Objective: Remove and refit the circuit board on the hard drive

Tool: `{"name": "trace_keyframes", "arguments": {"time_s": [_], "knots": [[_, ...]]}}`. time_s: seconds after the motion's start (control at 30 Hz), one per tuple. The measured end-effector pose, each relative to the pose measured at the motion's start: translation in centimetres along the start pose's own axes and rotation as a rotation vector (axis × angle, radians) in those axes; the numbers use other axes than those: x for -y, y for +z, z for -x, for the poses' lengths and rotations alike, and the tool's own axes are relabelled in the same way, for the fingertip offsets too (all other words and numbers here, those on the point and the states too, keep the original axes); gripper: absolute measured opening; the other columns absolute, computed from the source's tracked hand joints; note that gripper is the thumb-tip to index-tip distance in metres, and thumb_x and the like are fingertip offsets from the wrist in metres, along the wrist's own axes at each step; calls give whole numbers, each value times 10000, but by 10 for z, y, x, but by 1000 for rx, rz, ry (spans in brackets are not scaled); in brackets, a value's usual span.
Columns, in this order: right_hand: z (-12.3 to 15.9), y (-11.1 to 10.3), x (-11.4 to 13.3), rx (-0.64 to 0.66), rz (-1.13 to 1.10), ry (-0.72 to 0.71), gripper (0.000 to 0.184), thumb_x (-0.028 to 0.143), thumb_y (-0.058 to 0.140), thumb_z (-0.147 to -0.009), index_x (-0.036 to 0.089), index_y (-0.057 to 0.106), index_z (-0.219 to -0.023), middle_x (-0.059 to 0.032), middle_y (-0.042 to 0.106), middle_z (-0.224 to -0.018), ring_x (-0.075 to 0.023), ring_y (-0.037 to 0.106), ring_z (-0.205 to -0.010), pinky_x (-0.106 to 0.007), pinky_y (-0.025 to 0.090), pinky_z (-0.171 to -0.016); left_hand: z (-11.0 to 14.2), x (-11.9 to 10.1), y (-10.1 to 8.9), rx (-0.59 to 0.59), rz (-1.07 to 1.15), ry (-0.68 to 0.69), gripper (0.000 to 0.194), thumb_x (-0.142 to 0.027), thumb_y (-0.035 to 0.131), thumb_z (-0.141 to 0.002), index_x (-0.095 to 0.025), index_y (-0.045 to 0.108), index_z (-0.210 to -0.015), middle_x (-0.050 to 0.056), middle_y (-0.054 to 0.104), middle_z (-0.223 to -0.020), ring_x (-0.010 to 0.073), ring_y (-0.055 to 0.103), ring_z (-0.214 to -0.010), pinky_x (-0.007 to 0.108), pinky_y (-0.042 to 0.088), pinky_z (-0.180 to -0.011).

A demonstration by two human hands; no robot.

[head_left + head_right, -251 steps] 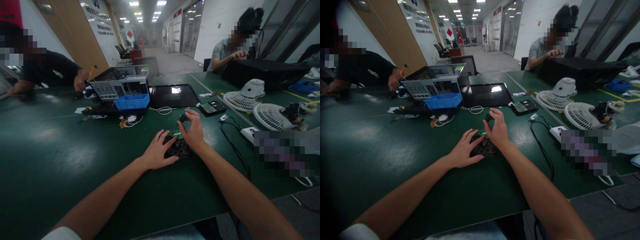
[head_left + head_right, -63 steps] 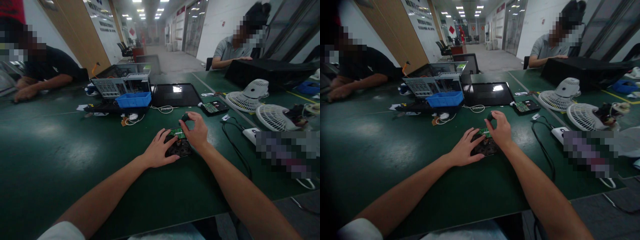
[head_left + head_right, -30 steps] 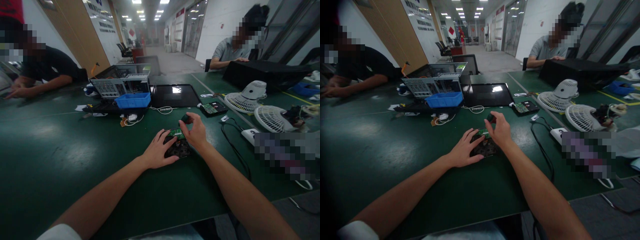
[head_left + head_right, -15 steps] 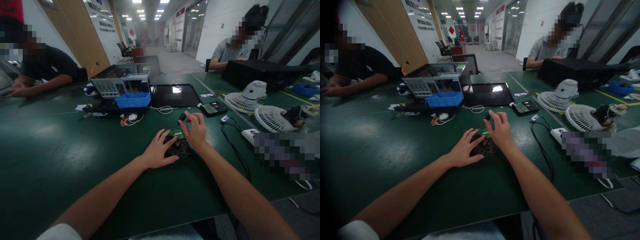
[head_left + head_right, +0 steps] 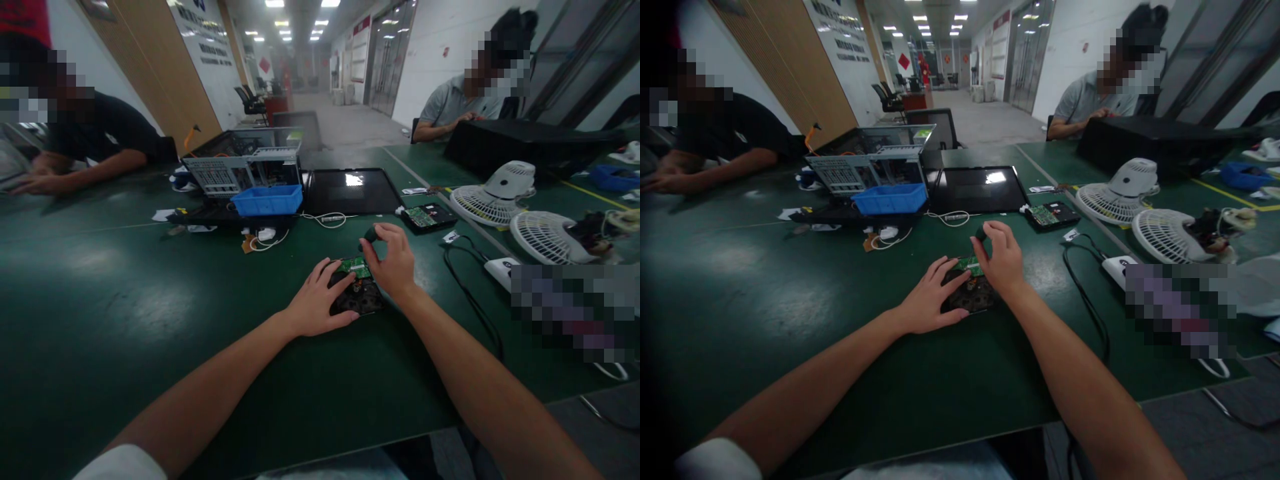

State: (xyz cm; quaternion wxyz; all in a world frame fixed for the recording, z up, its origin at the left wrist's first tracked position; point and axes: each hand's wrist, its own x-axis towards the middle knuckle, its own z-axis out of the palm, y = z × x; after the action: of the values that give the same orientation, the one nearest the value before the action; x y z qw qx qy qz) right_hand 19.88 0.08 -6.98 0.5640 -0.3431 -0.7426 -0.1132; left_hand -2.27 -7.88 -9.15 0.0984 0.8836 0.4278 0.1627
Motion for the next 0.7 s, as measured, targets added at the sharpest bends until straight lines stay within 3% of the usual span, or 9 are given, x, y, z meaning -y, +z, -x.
{"name": "trace_keyframes", "arguments": {"time_s": [0.13, 0.37, 0.6, 0.7], "knots": [[-1, -2, -1, 23, 46, 9, 425, 242, 673, -949, 256, 531, -1350, -125, 625, -1197, -286, 644, -1118, -501, 597, -949, 0, 1, 1, -9, 0, 2, 878, -757, 558, -905, -325, 338, -1636, 122, 156, -1720, 451, 81, -1581, 694, 273, -1220], [4, 3, -3, 75, -61, 80, 487, 227, 590, -972, 249, 425, -1430, -160, 564, -1347, -295, 618, -1205, -492, 620, -913, 0, 1, 0, -4, 3, 6, 882, -754, 557, -907, -314, 335, -1639, 125, 162, -1718, 457, 79, -1579, 694, 269, -1224], [2, 1, 1, 84, -27, 105, 440, 299, 644, -963, 264, 459, -1361, -101, 588, -1169, -235, 638, -933, -469, 614, -845, 0, 1, 1, -6, 12, 0, 884, -763, 556, -902, -336, 324, -1640, 116, 146, -1724, 458, 84, -1578, 706, 285, -1210], [1, 0, 3, 96, -25, 83, 439, 291, 633, -968, 257, 454, -1367, -100, 587, -1141, -235, 629, -931, -465, 610, -842, 0, 1, 1, -10, 12, 3, 885, -765, 558, -899, -330, 334, -1637, 118, 150, -1721, 451, 84, -1580, 695, 276, -1220]]}}
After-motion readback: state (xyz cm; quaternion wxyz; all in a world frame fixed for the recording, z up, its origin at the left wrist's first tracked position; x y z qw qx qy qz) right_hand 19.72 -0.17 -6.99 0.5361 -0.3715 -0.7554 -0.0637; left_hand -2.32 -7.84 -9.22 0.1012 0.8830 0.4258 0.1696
